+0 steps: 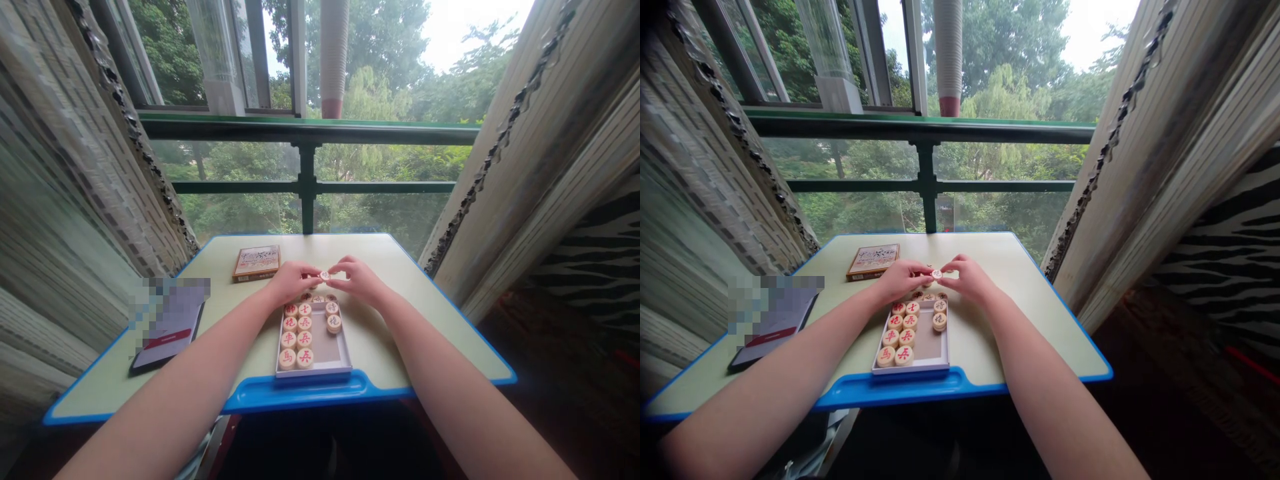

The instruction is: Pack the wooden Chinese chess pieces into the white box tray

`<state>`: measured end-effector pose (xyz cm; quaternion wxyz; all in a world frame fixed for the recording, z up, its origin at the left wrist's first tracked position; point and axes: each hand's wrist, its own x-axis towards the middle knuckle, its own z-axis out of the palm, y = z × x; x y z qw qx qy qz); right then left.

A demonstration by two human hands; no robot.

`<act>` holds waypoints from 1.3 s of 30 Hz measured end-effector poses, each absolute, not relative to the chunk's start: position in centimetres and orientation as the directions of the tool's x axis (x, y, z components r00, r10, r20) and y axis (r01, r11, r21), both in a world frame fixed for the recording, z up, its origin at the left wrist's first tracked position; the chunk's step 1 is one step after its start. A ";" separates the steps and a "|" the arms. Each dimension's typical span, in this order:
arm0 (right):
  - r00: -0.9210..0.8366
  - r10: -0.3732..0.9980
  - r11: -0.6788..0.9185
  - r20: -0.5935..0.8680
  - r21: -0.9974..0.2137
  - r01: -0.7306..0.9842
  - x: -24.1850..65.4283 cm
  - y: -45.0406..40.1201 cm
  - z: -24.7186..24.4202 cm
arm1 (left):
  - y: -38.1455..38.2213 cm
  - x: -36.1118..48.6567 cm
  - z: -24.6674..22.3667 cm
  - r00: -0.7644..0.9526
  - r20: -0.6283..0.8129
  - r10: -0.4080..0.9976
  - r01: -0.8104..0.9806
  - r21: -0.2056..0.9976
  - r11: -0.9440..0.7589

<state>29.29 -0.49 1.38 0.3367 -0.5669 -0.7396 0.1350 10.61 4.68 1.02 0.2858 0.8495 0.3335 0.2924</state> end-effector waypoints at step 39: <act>-0.062 0.920 0.330 0.387 -0.679 0.656 29.2 -0.8 1.7 | 4.1 10.6 1.8 0.610 0.453 0.650 0.444 0.484 -0.754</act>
